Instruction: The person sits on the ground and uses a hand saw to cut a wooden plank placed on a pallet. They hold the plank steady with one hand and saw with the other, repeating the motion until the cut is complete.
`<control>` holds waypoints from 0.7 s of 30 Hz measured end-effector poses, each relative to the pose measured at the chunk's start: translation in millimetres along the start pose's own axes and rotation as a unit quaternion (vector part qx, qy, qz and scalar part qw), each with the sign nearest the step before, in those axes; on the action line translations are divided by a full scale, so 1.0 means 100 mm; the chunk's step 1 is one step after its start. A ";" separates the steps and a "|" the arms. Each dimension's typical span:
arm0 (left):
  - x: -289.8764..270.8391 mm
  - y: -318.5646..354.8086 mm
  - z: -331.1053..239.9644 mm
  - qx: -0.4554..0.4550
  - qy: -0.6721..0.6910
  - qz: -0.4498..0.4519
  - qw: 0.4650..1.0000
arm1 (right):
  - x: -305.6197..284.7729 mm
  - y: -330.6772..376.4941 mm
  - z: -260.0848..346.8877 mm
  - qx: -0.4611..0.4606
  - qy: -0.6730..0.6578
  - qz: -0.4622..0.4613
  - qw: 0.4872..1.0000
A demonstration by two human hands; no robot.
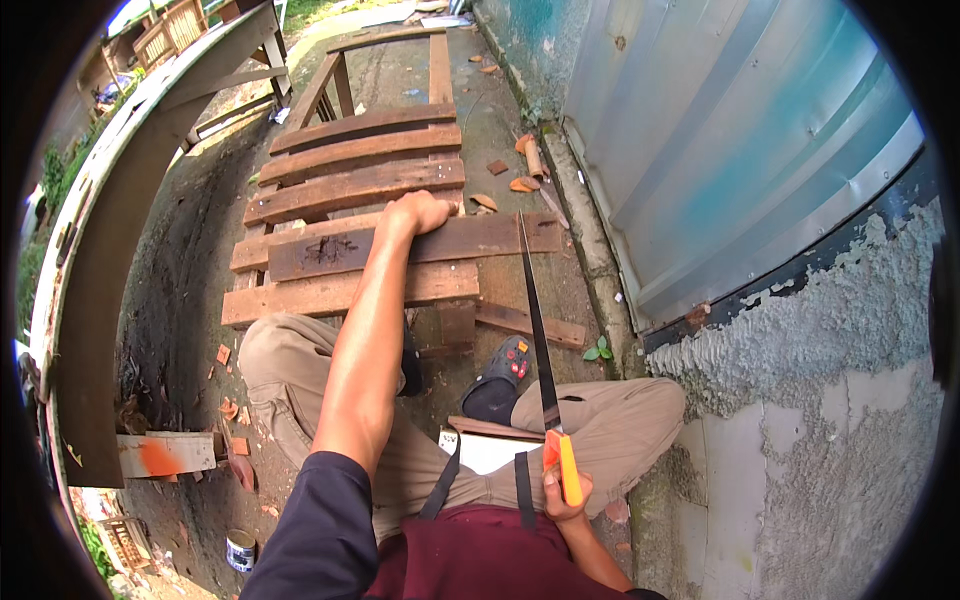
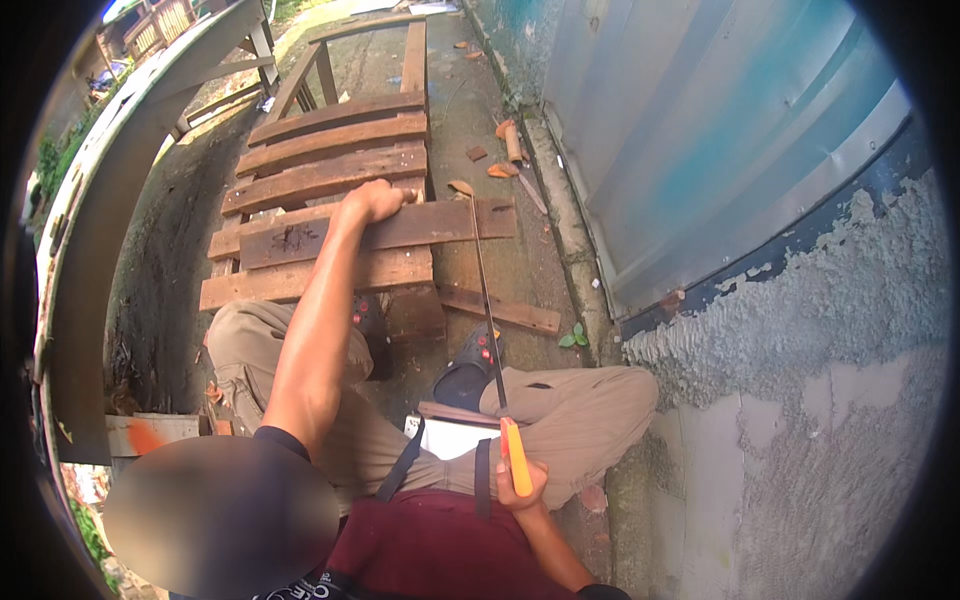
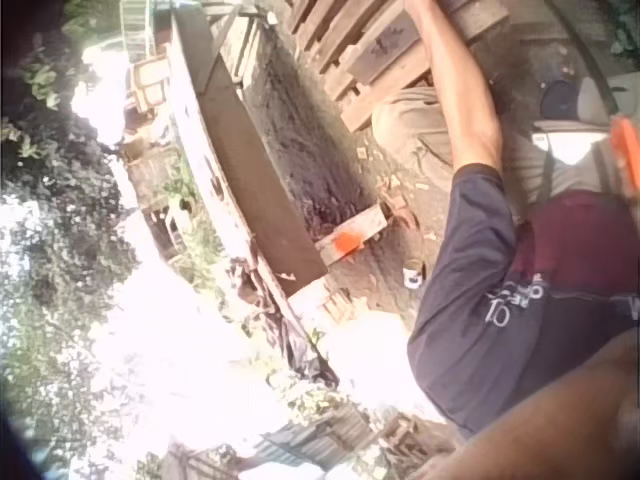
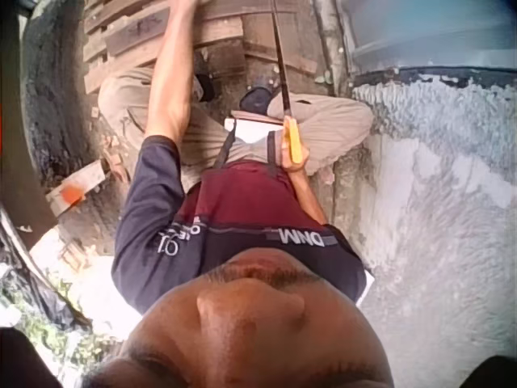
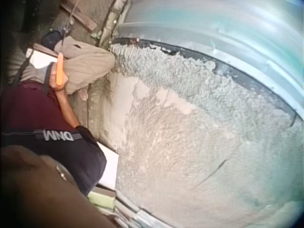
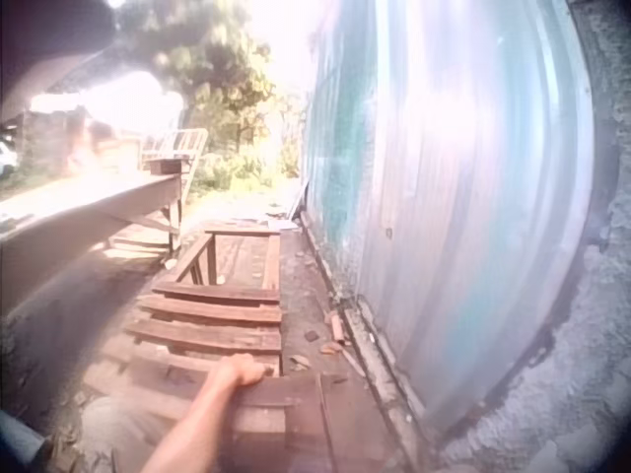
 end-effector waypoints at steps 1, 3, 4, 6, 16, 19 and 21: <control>-0.04 0.04 -0.05 0.011 -0.005 -0.011 1.000 | 0.01 -0.16 0.02 -0.018 0.003 -0.011 1.000; -0.04 0.03 -0.07 0.015 -0.006 -0.018 1.000 | 0.14 -0.45 0.05 -0.032 0.026 -0.012 0.999; -0.03 0.02 -0.11 0.011 0.000 -0.013 1.000 | 0.24 -0.71 -0.07 -0.038 0.015 -0.010 0.999; -0.02 0.03 -0.17 0.025 -0.002 -0.005 1.000 | 0.54 -1.30 -0.18 0.086 -0.124 -0.045 0.987; 0.06 -0.12 -0.01 0.022 0.002 0.014 1.000 | 0.17 -0.20 -0.02 -0.053 0.011 0.024 0.998; 0.06 -0.09 0.00 0.004 0.005 0.017 1.000 | -0.05 0.06 -0.05 -0.028 0.006 0.018 0.999; 0.05 -0.18 0.05 0.021 -0.003 -0.003 1.000 | 0.10 -0.36 0.03 -0.046 0.001 0.001 0.999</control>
Point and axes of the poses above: each hand's wrist, its own y-axis away from the middle knuckle, its own x-axis out of the palm, z = x × y, the point moved 3 cm from there along -y, towards the middle knuckle, and after that the axes turned 2 degrees about y, right-handed, at the moved point
